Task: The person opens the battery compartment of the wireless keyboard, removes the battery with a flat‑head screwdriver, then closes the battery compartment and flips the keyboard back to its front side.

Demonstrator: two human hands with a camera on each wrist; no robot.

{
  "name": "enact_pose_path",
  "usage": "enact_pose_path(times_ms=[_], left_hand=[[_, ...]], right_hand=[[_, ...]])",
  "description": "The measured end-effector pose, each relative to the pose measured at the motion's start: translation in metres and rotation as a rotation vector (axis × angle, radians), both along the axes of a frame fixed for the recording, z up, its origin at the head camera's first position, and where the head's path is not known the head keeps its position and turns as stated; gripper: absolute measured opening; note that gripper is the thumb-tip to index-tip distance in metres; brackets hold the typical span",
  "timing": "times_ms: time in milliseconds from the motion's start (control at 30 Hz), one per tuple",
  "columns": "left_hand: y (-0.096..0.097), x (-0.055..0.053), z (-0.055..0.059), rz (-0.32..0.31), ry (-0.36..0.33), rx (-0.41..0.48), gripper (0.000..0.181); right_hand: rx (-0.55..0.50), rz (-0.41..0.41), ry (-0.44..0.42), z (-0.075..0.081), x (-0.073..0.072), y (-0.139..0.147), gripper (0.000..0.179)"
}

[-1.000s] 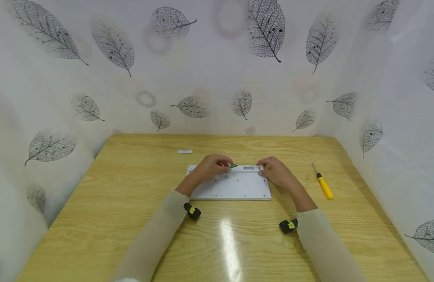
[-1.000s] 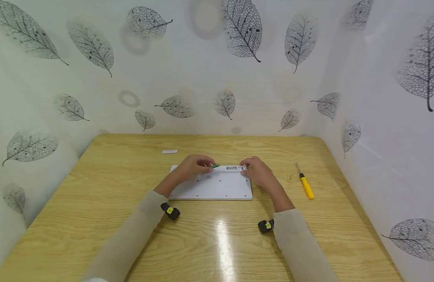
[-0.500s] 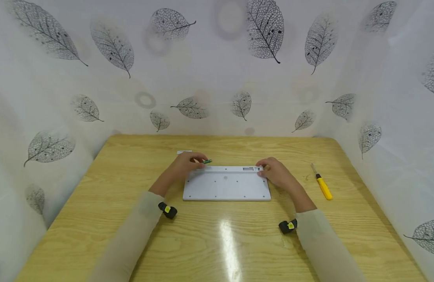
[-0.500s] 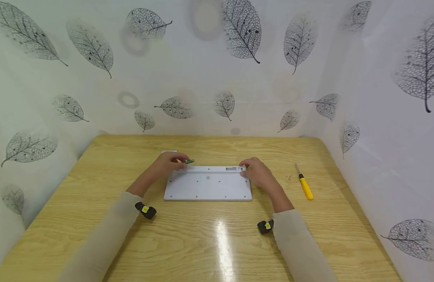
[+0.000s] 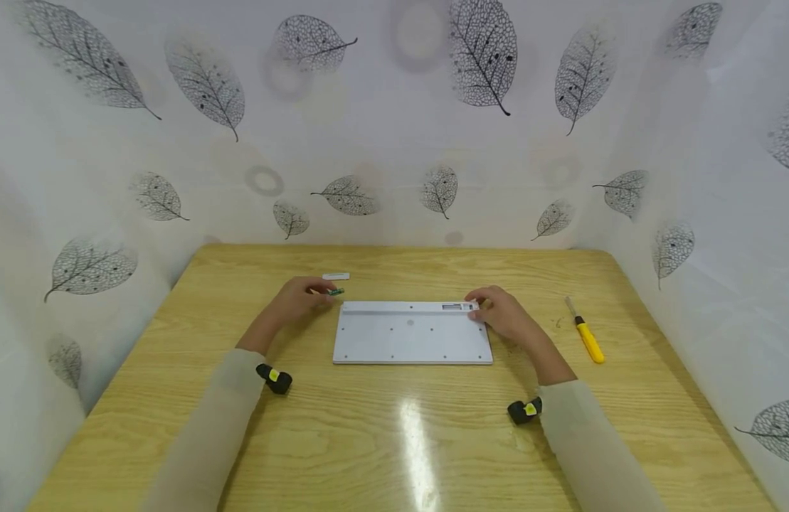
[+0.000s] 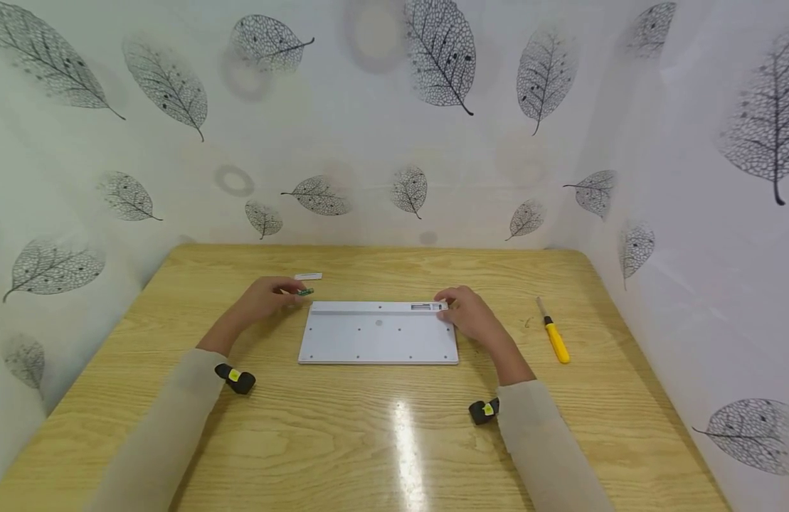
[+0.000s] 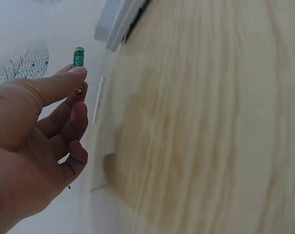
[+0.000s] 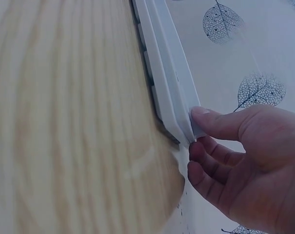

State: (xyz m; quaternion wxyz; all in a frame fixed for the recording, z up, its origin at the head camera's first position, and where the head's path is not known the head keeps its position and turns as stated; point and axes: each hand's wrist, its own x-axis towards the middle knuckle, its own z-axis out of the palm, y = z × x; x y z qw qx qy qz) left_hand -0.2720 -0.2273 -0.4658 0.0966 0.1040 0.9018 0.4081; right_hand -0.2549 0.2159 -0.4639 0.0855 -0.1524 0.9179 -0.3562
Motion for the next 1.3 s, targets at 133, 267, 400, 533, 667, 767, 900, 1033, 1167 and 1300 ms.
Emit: enact_pose_path(times_ms=[133,267,400,533,667,767,900,1033,1167,1300], left_hand=[[-0.007,-0.002,-0.002,0.000,0.005,-0.029,0.025],[-0.011,-0.005,-0.004,-0.007,0.030,-0.064,0.026],[-0.015,-0.009,-0.006,-0.005,0.041,-0.096,0.025],[-0.016,-0.011,-0.007,0.001,0.043,-0.109,0.024],[-0.016,-0.012,-0.007,0.008,0.044,-0.108,0.024],[-0.015,-0.013,-0.006,0.005,0.050,-0.109,0.024],[-0.015,-0.014,-0.006,0.003,0.053,-0.112,0.025],[-0.015,-0.016,-0.006,0.004,0.044,-0.117,0.024],[-0.015,-0.018,-0.008,0.007,0.034,-0.124,0.025],[-0.015,-0.019,-0.008,0.010,0.034,-0.124,0.024]], right_hand=[[-0.031,0.000,-0.004,0.000,0.001,0.001,0.029],[-0.043,0.000,-0.009,0.000,0.000,0.002,0.029],[-0.048,0.004,-0.009,-0.001,-0.001,0.004,0.029],[-0.052,-0.001,-0.008,-0.002,-0.002,0.005,0.029],[-0.048,-0.006,-0.003,-0.003,-0.002,0.005,0.029],[-0.043,-0.007,0.000,-0.003,-0.002,0.005,0.029],[-0.041,-0.007,-0.001,-0.002,-0.001,0.004,0.029],[-0.049,-0.004,-0.009,-0.001,-0.001,0.004,0.029],[-0.058,0.000,-0.018,-0.002,-0.001,0.004,0.029],[-0.063,-0.003,-0.021,-0.003,-0.001,0.004,0.029]])
